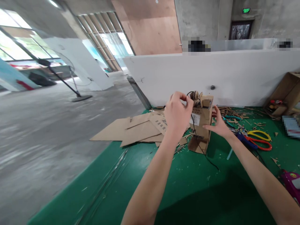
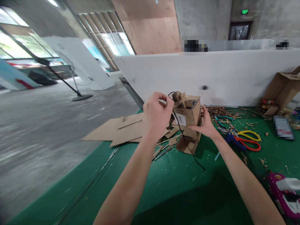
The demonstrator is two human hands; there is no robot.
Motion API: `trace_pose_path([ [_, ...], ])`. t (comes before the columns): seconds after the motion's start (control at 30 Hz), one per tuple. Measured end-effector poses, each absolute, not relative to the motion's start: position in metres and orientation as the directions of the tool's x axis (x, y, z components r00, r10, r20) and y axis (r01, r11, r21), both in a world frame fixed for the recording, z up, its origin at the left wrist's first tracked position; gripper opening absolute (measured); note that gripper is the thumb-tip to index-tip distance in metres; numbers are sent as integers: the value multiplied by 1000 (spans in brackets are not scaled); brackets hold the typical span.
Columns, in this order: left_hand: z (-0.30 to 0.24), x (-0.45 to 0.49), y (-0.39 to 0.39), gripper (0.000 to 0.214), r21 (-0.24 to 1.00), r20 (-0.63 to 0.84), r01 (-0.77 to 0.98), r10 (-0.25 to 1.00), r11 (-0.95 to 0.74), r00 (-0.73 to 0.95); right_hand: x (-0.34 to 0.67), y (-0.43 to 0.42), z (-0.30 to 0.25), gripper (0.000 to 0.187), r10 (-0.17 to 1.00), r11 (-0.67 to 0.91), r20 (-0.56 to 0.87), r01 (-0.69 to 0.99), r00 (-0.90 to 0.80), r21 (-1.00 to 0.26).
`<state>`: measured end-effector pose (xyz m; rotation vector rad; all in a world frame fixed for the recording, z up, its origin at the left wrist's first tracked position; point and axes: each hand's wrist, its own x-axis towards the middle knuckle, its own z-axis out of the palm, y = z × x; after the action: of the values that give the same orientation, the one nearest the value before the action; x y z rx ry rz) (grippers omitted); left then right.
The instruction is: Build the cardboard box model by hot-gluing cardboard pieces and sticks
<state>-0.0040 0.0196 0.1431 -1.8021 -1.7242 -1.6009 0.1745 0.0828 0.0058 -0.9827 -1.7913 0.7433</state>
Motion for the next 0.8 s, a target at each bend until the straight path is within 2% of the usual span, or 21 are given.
trace_pose_path([
  [0.17,152,-12,20,5,522,752,736,640,-431,-158,175,60,16,127,872,484,457,455,-176,-747],
  [0.3,157,-19,22,25,581,706,656,700,-482,-110,174,46,20,126,876,465,464,491,-133,-737],
  [0.4,167,-19,19,18,619,647,627,760,-473,-66,175,44,19,126,895,425,434,495,-104,-758],
  [0.5,181,-17,16,11,611,638,641,768,-464,-52,176,45,15,128,902,409,422,488,-91,-771],
  [0.67,197,-11,22,6,597,643,636,765,-490,-14,174,43,14,127,872,451,482,514,-82,-729],
  [0.8,205,-5,23,6,558,638,667,769,-493,35,173,41,16,128,881,426,469,535,-62,-730],
])
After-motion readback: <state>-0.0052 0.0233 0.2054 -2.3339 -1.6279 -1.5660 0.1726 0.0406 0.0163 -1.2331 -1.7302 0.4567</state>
